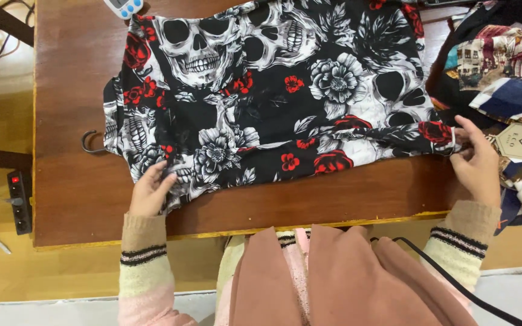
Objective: The person unfolds a skull-patterned shirt on a wooden table, places a hanger inside, buttons the shirt, and folds it neatly. The shirt is handled one at a time and ends folded on the table.
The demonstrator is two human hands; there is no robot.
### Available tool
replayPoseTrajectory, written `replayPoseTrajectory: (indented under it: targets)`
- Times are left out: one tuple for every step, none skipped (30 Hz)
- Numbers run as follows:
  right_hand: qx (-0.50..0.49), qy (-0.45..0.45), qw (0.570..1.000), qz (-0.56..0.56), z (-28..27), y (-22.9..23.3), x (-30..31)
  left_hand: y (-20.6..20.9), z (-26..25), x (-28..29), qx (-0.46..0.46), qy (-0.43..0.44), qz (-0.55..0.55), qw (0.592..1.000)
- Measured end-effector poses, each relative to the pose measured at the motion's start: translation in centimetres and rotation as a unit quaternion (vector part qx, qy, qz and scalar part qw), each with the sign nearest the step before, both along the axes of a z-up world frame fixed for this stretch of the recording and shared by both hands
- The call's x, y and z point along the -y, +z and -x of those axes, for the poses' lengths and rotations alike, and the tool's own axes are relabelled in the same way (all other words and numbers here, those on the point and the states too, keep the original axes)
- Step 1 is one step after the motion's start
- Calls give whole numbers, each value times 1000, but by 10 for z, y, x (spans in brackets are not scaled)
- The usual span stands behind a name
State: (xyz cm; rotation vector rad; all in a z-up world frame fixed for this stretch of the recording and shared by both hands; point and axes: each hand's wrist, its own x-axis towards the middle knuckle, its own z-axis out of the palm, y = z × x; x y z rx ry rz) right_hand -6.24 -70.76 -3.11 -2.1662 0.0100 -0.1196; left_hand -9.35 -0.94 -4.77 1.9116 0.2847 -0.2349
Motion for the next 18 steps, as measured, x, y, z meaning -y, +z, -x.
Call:
replayPoseTrajectory:
  targets:
    - [34,-10,997,64,-1,0,-2,0,-3,-2,14,35,32,999]
    - [68,-19,989,128,-2,-1,-3,0,-7,-3,28,70,65,995]
    - [68,-20,989,128,-2,2,-5,-7,-8,-8,28,70,65,995]
    - [64,-19,989,134,-3,4,-6,-13,-8,-13,32,75,43,996]
    - [60,-19,988,140,-3,7,-8,-19,-9,-18,35,81,22,996]
    - [60,-20,988,140,-3,10,-7,-26,-8,-25,35,80,21,996]
    - [28,0,994,105,-2,13,-7,-34,-6,-32,43,104,115,987]
    - [-4,19,997,69,-1,17,-6,-41,-6,-39,50,126,208,969]
    - [-4,17,997,69,-2,24,-13,-49,-4,-45,49,124,207,969]
    - [-32,45,995,78,-3,32,-18,-58,-4,-51,54,147,242,958]
    - [-59,73,992,86,-4,40,-24,-66,-3,-56,59,169,277,944]
    - [-59,71,992,87,-2,33,-24,-65,-4,-55,59,168,278,944]
    - [-58,63,991,102,-1,27,-24,-63,-5,-53,63,160,273,946]
    - [-58,55,990,117,0,21,-24,-61,-6,-52,67,153,269,949]
    - [-58,54,990,118,1,16,-22,-45,-7,-43,67,153,269,949]
    - [4,32,992,122,2,12,-20,-28,-7,-35,39,176,135,974]
    - [65,9,990,126,4,7,-19,-12,-7,-26,8,196,-1,981]
    - [65,10,990,126,4,9,-17,-17,-9,-34,8,196,-1,980]
